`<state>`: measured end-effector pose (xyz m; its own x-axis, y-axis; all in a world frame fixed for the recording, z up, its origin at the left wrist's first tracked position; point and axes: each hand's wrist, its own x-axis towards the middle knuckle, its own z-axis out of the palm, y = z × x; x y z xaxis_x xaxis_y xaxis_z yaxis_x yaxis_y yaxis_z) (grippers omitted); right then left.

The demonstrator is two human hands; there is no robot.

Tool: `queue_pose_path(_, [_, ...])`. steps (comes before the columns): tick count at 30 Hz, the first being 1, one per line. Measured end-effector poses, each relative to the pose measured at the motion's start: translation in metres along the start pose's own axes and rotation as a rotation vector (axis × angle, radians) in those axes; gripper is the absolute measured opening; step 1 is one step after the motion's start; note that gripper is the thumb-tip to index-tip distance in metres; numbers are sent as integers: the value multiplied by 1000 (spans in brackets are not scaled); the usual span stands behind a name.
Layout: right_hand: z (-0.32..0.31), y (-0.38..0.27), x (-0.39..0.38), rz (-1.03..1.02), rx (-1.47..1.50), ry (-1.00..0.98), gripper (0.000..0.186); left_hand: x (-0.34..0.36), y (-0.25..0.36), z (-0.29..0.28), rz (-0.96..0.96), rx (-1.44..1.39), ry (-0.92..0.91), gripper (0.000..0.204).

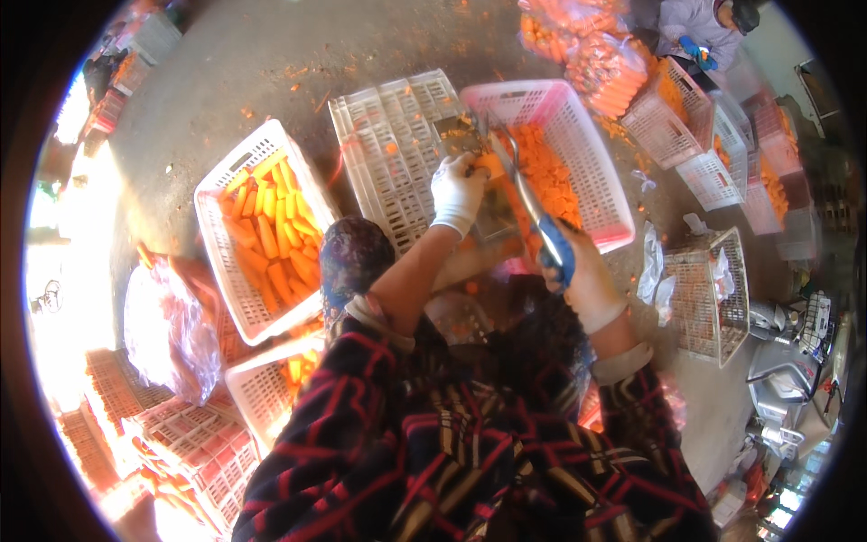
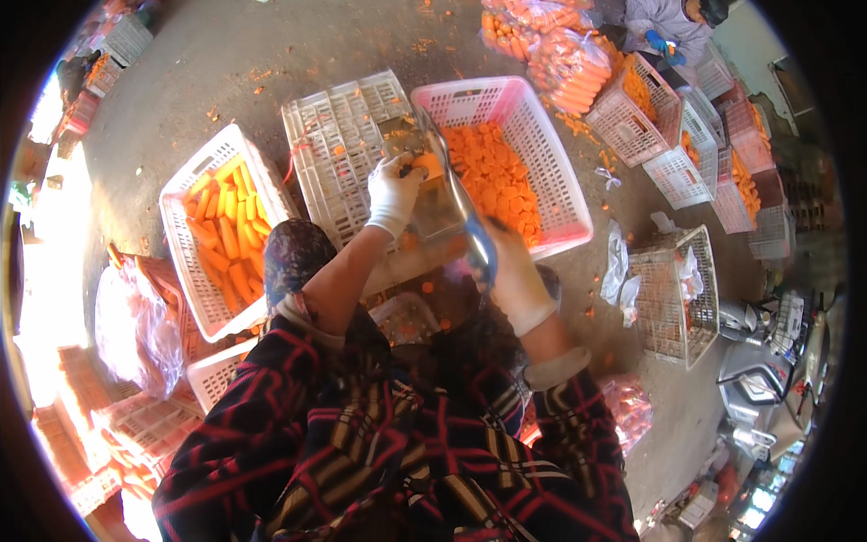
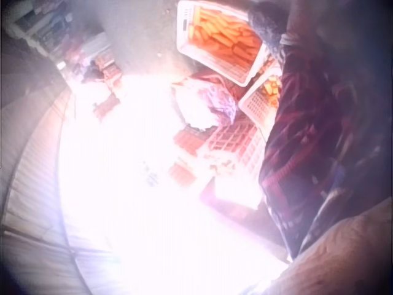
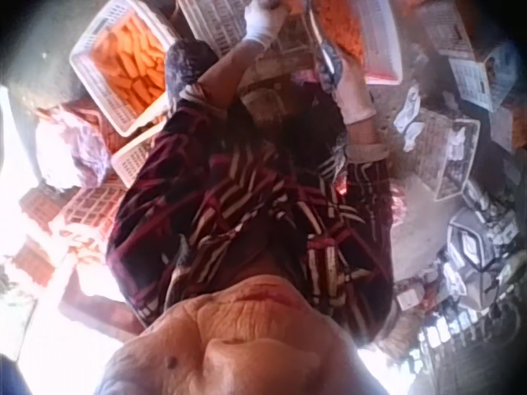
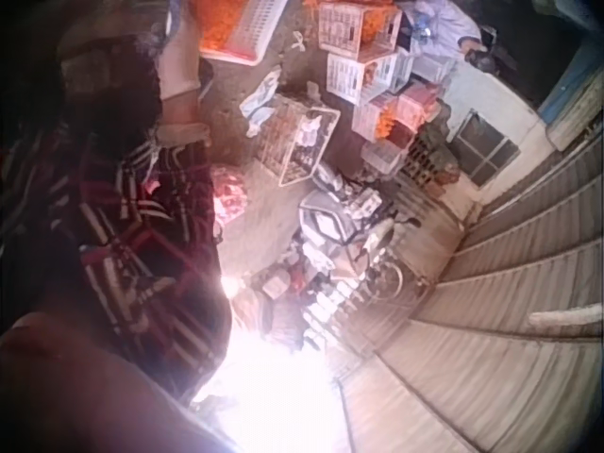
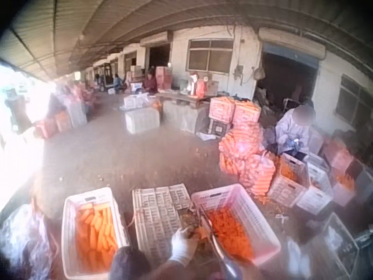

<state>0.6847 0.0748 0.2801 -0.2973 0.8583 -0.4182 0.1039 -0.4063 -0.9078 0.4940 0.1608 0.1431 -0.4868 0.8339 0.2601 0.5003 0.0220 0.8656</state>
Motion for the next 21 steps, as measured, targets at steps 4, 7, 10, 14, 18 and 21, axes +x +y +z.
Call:
queue_pose_path(4, [4, 30, 6, 175, 190, 121, 26, 2, 2, 8, -61, -37, -41, 30])
queue_pose_path(7, [-2, 99, 20, 152, 208, 184, 27, 1, -15, 16, -158, -149, -79, 31])
queue_pose_path(10, [-9, 116, 42, -87, 1, 139, 24, 1, -12, 13, -147, -157, -17, 30])
queue_pose_path(14, [-10, 42, 4, -208, -298, 7, 23, 1, -5, 8, -159, -89, -53, 30])
queue_pose_path(18, [9, -7, -1, 124, 192, 40, 30, -1, 9, 8, -124, -48, -27, 31])
queue_pose_path(21, [5, 51, 9, 154, 186, 156, 29, 1, 1, 19, -66, -58, 25, 32])
